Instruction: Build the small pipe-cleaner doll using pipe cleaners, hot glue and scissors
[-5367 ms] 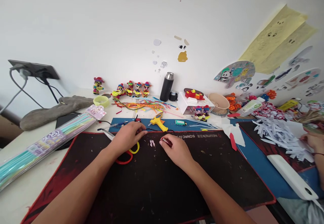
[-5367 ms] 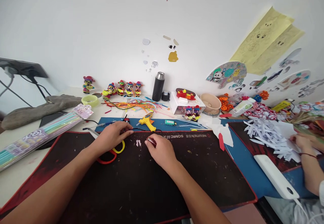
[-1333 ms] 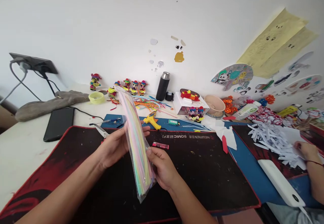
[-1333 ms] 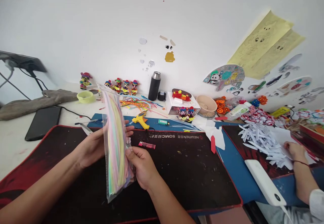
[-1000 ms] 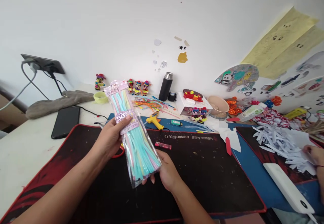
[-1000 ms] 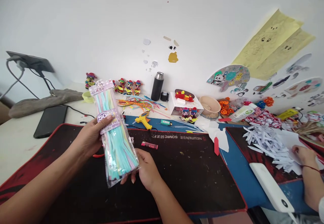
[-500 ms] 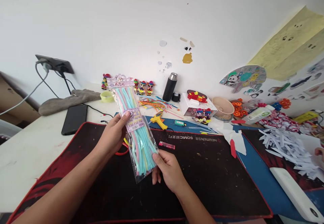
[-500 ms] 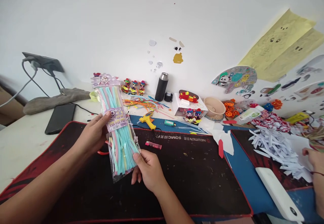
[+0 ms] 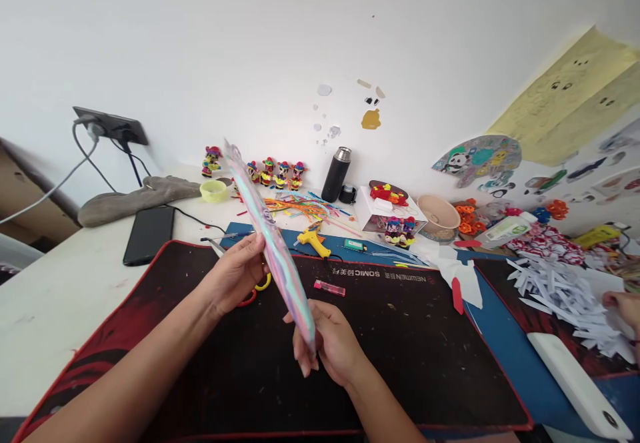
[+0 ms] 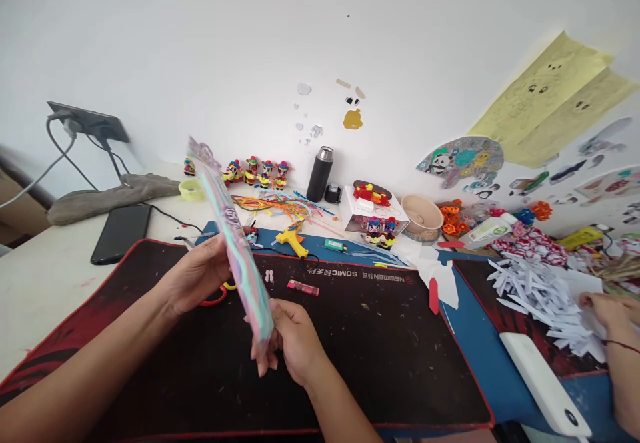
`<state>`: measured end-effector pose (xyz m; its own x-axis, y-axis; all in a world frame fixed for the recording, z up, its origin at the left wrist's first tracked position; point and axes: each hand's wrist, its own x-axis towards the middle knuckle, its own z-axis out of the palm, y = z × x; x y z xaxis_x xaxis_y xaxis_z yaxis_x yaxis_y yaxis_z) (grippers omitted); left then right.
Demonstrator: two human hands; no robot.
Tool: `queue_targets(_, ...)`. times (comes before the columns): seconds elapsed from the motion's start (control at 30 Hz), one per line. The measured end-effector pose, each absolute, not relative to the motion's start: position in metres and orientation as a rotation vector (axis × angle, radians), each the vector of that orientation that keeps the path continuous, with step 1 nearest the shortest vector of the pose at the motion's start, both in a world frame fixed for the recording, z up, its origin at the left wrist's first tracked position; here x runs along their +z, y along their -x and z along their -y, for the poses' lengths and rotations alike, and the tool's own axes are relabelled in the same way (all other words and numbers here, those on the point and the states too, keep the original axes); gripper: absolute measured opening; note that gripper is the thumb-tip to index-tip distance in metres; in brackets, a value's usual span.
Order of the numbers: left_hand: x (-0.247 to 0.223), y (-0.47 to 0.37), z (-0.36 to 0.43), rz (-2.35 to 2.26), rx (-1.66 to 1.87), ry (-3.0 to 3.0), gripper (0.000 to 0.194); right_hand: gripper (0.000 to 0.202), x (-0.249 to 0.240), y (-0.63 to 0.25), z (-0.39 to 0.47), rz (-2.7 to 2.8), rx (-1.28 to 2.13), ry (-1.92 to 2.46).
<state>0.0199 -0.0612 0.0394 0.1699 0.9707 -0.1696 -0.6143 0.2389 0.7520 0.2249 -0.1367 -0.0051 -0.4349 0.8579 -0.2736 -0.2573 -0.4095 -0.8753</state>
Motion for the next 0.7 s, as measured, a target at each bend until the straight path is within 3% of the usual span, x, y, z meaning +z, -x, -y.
queue_targets(0.17,0.043,-0.021,0.058,-0.979,1.396,-0.616,0.044,0.056,-0.011,-0.224,0.136,1.038,1.811,0.984)
queue_targets(0.37,0.048,-0.018,0.062,-1.1,1.532,-0.682,0.043,0.08,-0.011,-0.228,0.136,1.158,1.719,0.897)
queue_targets(0.53,0.04,-0.019,0.063,-1.096,1.514,-0.724,0.048,0.063,-0.005,-0.223,0.138,1.236,1.659,1.056)
queue_targets(0.7,0.034,-0.016,0.064,-1.12,1.608,-0.697,0.055,0.064,-0.006,-0.224,0.137,1.238,1.628,1.155)
